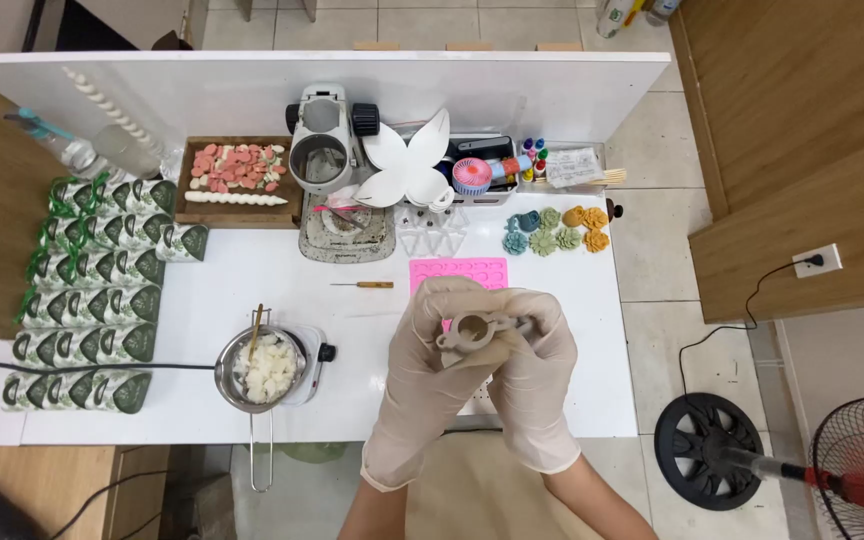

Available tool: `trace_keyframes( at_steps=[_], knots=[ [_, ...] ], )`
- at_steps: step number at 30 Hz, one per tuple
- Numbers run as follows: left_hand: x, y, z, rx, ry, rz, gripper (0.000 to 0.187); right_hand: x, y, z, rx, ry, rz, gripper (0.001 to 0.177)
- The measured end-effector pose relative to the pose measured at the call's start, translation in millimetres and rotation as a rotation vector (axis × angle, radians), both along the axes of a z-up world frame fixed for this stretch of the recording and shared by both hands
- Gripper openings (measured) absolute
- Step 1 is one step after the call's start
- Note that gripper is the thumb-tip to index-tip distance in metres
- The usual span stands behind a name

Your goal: The recorder prepares molds and wax for candle making, including inspecting a silicone mold and using a heat gun on wax chunks.

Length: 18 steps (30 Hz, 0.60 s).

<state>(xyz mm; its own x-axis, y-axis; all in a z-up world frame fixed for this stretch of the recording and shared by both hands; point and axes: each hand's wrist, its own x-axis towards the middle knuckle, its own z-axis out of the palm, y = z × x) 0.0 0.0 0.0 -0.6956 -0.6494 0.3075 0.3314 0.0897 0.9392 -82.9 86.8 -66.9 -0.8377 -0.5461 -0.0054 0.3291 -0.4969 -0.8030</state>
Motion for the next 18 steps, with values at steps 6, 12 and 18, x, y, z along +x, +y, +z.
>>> trace_keyframes(
  at_steps=[6,12,18],
  knots=[
    [-2.9,18.4,1.3,-0.022,0.017,0.069,0.033,-2.1,6.3,12.5,-0.025,-0.014,0.053,0.017],
    [-0.3,25.1,6.1,-0.116,0.035,0.112,0.032,0.9,12.0,16.6,0.003,-0.012,0.07,0.025],
    [-13.1,44.0,-19.9,0.124,-0.001,0.203,0.035,14.1,17.3,38.7,0.15,0.249,-0.091,0.021]
  ],
)
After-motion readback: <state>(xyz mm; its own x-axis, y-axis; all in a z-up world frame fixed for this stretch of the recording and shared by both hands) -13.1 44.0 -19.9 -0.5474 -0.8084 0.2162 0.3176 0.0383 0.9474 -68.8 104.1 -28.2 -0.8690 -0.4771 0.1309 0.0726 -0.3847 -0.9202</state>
